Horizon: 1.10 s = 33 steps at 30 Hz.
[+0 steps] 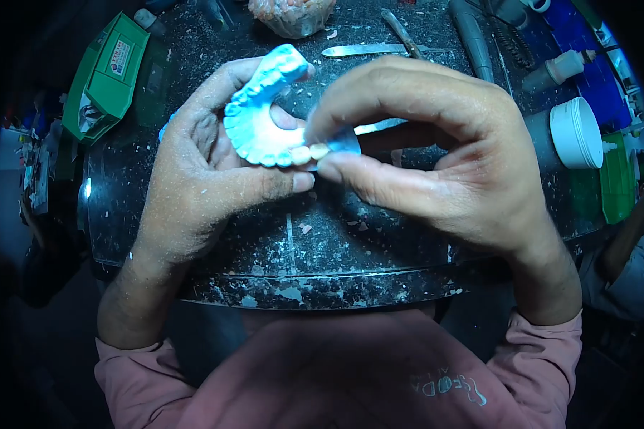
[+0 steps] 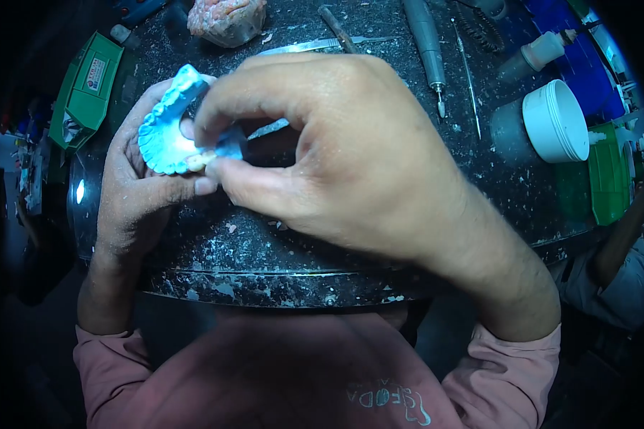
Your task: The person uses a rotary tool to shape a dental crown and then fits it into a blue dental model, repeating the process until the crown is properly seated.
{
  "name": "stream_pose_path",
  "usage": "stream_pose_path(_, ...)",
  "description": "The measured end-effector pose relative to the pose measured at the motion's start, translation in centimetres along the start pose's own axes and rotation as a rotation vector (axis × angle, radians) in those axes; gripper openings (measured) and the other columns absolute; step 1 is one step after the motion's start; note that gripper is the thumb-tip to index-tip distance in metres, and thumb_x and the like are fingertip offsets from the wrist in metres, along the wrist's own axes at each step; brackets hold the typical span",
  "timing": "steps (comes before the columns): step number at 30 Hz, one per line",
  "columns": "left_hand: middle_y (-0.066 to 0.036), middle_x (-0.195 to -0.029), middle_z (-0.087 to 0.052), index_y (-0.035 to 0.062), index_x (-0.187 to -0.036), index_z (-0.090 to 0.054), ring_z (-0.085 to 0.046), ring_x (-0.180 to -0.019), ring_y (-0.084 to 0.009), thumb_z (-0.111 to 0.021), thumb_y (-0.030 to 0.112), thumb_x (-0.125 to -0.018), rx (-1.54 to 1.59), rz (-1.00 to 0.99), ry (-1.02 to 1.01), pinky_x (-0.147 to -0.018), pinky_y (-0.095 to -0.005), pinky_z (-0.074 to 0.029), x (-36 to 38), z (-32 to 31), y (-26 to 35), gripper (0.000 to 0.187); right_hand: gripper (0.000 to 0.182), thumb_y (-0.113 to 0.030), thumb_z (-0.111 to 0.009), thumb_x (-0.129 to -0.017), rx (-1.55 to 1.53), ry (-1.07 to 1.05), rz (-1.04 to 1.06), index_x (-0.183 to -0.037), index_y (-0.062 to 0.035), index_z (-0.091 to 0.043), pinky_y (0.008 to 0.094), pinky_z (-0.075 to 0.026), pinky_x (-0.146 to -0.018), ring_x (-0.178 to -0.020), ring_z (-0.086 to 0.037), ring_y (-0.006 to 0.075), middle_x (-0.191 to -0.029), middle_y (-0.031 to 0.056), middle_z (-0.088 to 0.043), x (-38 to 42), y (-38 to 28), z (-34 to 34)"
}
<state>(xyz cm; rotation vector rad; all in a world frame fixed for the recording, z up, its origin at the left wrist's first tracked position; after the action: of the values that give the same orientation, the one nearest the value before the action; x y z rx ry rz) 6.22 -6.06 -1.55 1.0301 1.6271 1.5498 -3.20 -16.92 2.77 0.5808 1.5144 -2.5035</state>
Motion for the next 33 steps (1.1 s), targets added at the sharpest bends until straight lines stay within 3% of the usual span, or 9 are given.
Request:
stream_pose_path(2, -0.014, -0.116, -0.06, -0.0058, -0.136, -0.038, -0.061, -0.108, -0.0196, -0.074, -0.007, -0.062, 0.061, -0.025, 0.119, -0.099, -0.0345, -0.048, 0.2, 0.6, 0.8, 0.082, 0.028, 0.004, -0.072, -0.077, -0.068, 0.081, 0.071, -0.103, 0.0039, -0.065, 0.0278, -0.059, -0.078, -0.091, -0.067, 0.0182, -0.097, 0.0106, -0.066, -0.2, -0.2, 0.6)
stream_pose_path(6, -0.016, -0.117, -0.058, -0.006, -0.135, -0.039, -0.058, -0.114, -0.0226, -0.07, -0.004, -0.063, 0.114, 0.06, 0.1, -0.104, -0.0383, -0.043, 0.4, 0.2, 0.6, 0.078, 0.032, 0.003, -0.072, -0.079, -0.293, 0.041, -0.053, -0.109, 0.0064, -0.063, 0.0309, -0.058, -0.085, -0.096, -0.067, 0.0209, -0.105, 0.0151, -0.066, -0.1, 0.9, 0.5)
stream_pose_path(12, -0.02, -0.127, -0.052, -0.0117, -0.139, -0.03, -0.054, -0.12, -0.0265, -0.066, 0.011, -0.074, 0.221, 0.081, 0.033, -0.105, -0.0423, -0.042, 0.4, -0.2, 0.8, 0.078, 0.029, -0.003, -0.07, -0.083, -0.472, 0.064, -0.264, -0.111, 0.0044, -0.064, 0.0192, -0.053, -0.07, -0.089, -0.066, 0.0119, -0.097, 0.0109, -0.069, 0.0, 2.6, 0.6)
stream_pose_path(17, -0.021, -0.128, -0.051, -0.0126, -0.141, -0.023, -0.054, -0.12, -0.0275, -0.061, 0.02, -0.079, 0.261, 0.055, 0.012, -0.104, -0.0434, -0.044, 0.3, -0.6, 0.8, 0.08, 0.027, -0.01, -0.07, -0.084, -0.524, 0.058, -0.424, -0.109, 0.0021, -0.066, 0.0194, -0.052, -0.072, -0.086, -0.067, 0.0109, -0.095, 0.0089, -0.07, 0.3, 3.0, 0.8)
stream_pose_path(20, -0.017, -0.122, -0.056, -0.0111, -0.143, -0.02, -0.058, -0.115, -0.0262, -0.062, 0.017, -0.077, 0.208, 0.048, 0.008, -0.103, -0.0427, -0.045, 0.2, -0.5, 0.7, 0.083, 0.025, -0.012, -0.071, -0.085, -0.502, 0.087, -0.451, -0.106, 0.0014, -0.067, 0.0214, -0.053, -0.076, -0.087, -0.067, 0.0121, -0.094, 0.0082, -0.07, 0.5, 3.6, 0.6)
stream_pose_path(23, -0.007, -0.098, -0.058, -0.0073, -0.146, -0.019, -0.063, -0.102, -0.0222, -0.069, 0.012, -0.066, 0.18, -0.009, 0.041, -0.101, -0.0383, -0.047, 0.1, -0.8, 1.4, 0.096, 0.023, -0.01, -0.072, -0.083, -0.556, 0.084, -0.329, -0.103, 0.0009, -0.068, 0.0244, -0.053, -0.081, -0.089, -0.067, 0.0133, -0.095, 0.0084, -0.069, 0.2, 3.0, 0.4)
stream_pose_path(27, -0.003, -0.093, -0.056, -0.0047, -0.146, -0.021, -0.063, -0.1, -0.0209, -0.074, 0.019, -0.057, 0.035, -0.112, 0.11, -0.097, -0.0315, -0.048, 0.2, -0.6, 2.0, 0.107, 0.022, -0.005, -0.073, -0.08, -0.513, 0.083, -0.299, -0.101, 0.0006, -0.068, 0.0265, -0.053, -0.084, -0.091, -0.066, 0.0145, -0.097, 0.0087, -0.069, 0.2, 2.2, 0.8)
stream_pose_path(32, -0.003, -0.096, -0.056, -0.0048, -0.146, -0.023, -0.061, -0.101, -0.0191, -0.076, 0.023, -0.053, -0.025, -0.114, 0.13, -0.1, -0.0345, -0.046, 0.3, -0.4, 2.1, 0.11, 0.023, -0.003, -0.074, -0.079, -0.493, 0.096, -0.273, -0.101, 0.001, -0.068, 0.0245, -0.054, -0.08, -0.088, -0.066, 0.0142, -0.096, 0.0091, -0.069, 0.2, 1.2, 1.0)
stream_pose_path(33, -0.004, -0.098, -0.055, -0.0049, -0.145, -0.023, -0.06, -0.101, -0.0191, -0.077, 0.024, -0.053, -0.035, -0.133, 0.124, -0.1, -0.0346, -0.046, 0.3, -0.3, 2.2, 0.11, 0.023, -0.003, -0.074, -0.078, -0.438, 0.118, -0.352, -0.1, 0.0013, -0.068, 0.0234, -0.054, -0.078, -0.087, -0.066, 0.0138, -0.096, 0.0094, -0.069, 0.4, 1.1, 1.0)
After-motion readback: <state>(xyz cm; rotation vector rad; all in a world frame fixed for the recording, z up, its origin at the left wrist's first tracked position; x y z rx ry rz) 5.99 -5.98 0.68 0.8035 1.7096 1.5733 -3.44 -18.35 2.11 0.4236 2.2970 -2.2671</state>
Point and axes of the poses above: each hand's wrist, its own x-axis away from the middle knuckle, its own z-axis out of the back of the hand, y = z × x, the point moved 8 cm from there along -x, towards the middle knuckle
